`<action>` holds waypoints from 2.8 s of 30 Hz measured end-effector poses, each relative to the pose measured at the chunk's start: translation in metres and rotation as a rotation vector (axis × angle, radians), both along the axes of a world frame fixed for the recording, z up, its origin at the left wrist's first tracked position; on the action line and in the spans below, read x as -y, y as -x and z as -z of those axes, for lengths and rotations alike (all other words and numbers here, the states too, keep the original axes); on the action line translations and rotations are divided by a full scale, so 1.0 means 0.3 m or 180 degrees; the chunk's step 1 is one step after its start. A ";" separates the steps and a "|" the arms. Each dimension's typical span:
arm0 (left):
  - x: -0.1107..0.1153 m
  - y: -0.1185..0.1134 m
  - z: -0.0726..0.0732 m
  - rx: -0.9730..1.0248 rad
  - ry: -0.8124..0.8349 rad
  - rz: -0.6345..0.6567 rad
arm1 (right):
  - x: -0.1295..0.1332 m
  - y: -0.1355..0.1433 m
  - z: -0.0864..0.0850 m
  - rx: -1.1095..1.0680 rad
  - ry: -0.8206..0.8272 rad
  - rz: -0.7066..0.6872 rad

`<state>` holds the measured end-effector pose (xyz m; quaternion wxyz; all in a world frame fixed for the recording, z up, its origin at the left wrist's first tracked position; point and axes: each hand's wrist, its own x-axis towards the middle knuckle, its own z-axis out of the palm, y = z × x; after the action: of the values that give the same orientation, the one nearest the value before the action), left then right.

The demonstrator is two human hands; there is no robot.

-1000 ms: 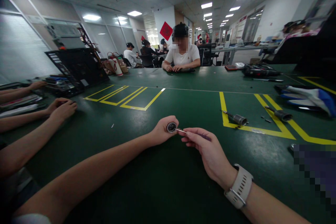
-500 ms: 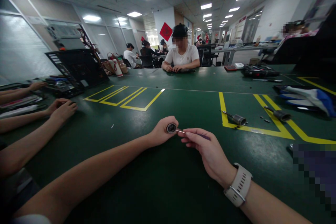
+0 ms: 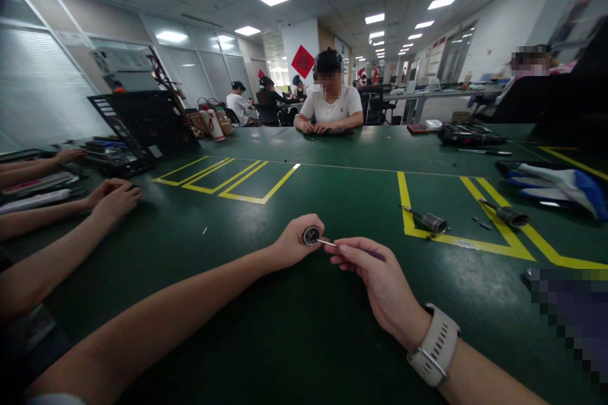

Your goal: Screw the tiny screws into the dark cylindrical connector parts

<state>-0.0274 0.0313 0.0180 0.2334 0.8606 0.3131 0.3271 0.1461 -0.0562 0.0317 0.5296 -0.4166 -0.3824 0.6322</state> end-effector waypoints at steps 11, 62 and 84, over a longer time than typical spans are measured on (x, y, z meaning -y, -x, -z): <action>-0.004 0.001 0.003 0.0133 0.0114 -0.0038 | 0.006 -0.002 0.003 0.0073 -0.0062 0.0075; -0.015 -0.004 0.027 0.0526 0.0501 0.0210 | 0.008 0.011 0.010 -0.0025 0.0000 -0.0077; -0.006 0.002 0.011 -0.0645 -0.0430 0.0194 | 0.021 -0.003 -0.030 0.2084 -0.1151 0.0223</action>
<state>-0.0281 0.0331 0.0146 0.1518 0.9121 0.2860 0.2515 0.1469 -0.0625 0.0408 0.4657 -0.5093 -0.6224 0.3693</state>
